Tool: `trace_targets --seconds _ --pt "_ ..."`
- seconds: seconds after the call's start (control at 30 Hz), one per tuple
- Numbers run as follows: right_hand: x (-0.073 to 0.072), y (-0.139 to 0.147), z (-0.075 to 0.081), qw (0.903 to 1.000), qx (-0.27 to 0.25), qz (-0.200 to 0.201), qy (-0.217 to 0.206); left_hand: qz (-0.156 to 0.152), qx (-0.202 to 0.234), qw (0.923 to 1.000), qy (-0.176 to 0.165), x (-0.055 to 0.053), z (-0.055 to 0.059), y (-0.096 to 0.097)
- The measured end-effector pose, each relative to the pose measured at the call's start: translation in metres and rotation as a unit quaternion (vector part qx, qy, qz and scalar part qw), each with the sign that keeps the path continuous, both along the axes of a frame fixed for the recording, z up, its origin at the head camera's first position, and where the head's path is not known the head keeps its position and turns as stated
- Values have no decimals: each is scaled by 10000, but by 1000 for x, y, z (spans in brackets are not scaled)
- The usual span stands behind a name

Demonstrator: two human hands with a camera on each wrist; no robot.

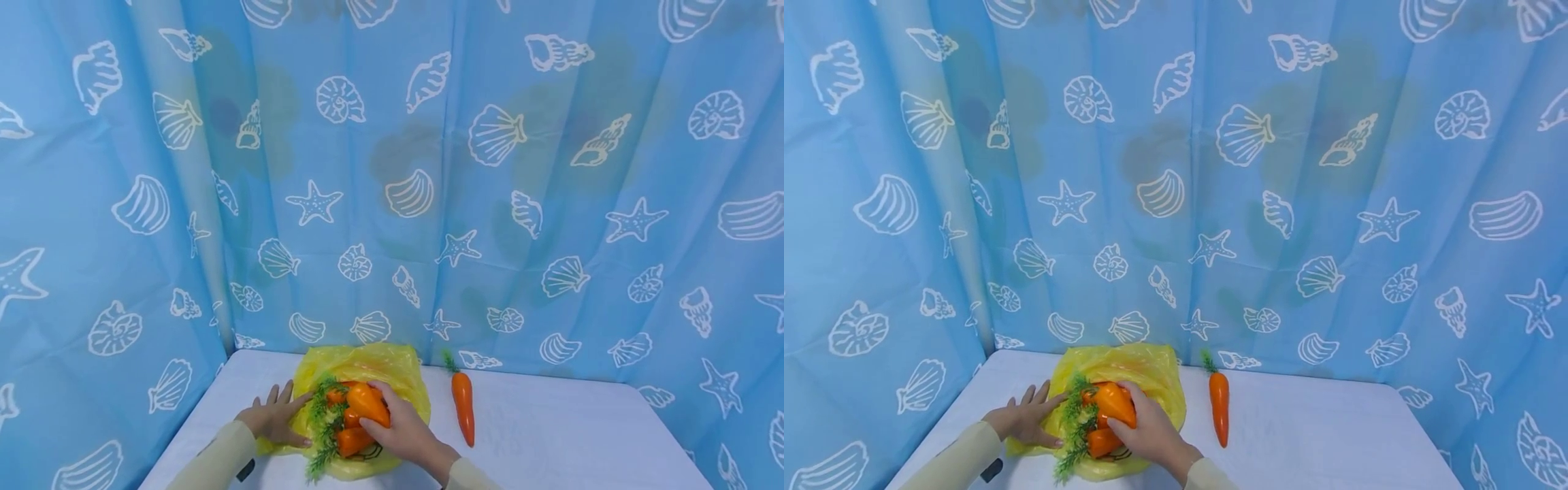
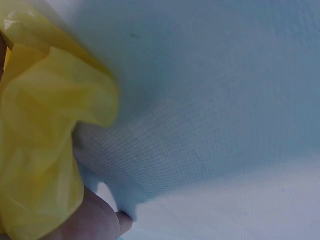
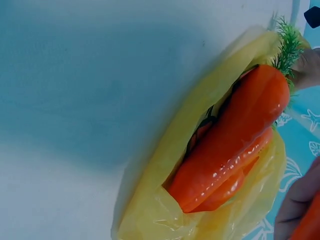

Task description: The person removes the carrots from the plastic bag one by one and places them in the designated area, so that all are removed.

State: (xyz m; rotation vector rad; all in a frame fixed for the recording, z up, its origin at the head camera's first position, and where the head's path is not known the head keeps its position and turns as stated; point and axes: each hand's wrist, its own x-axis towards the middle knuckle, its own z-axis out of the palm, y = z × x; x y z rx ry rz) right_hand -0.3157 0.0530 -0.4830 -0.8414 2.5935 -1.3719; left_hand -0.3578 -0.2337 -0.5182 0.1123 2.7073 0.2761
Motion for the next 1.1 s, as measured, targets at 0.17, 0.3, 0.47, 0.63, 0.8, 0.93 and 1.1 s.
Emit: trace_targets --seconds 0.17,0.3,0.47,0.63,0.8,0.93,1.1 --pt "1 1 2 9997 -204 -158 26 -34 -66 9999 94 3 -2 0" --pt "1 4 4 9993 -169 -322 29 -50 -71 9999 112 4 -1 -1" --pt "-4 9 6 9986 -49 -530 64 -105 -63 9998 132 3 -2 -1" --pt "-8 14 9 9977 -68 -638 215 -146 -44 9997 176 2 0 -1" --pt "-11 19 9 9974 -100 -680 199 -142 -38 9997 180 2 1 -1" --pt "-11 20 8 9976 -109 -667 127 -109 -34 9998 177 2 2 0" --pt "-8 21 9 9974 -134 -701 23 -64 39 9998 161 4 1 0"
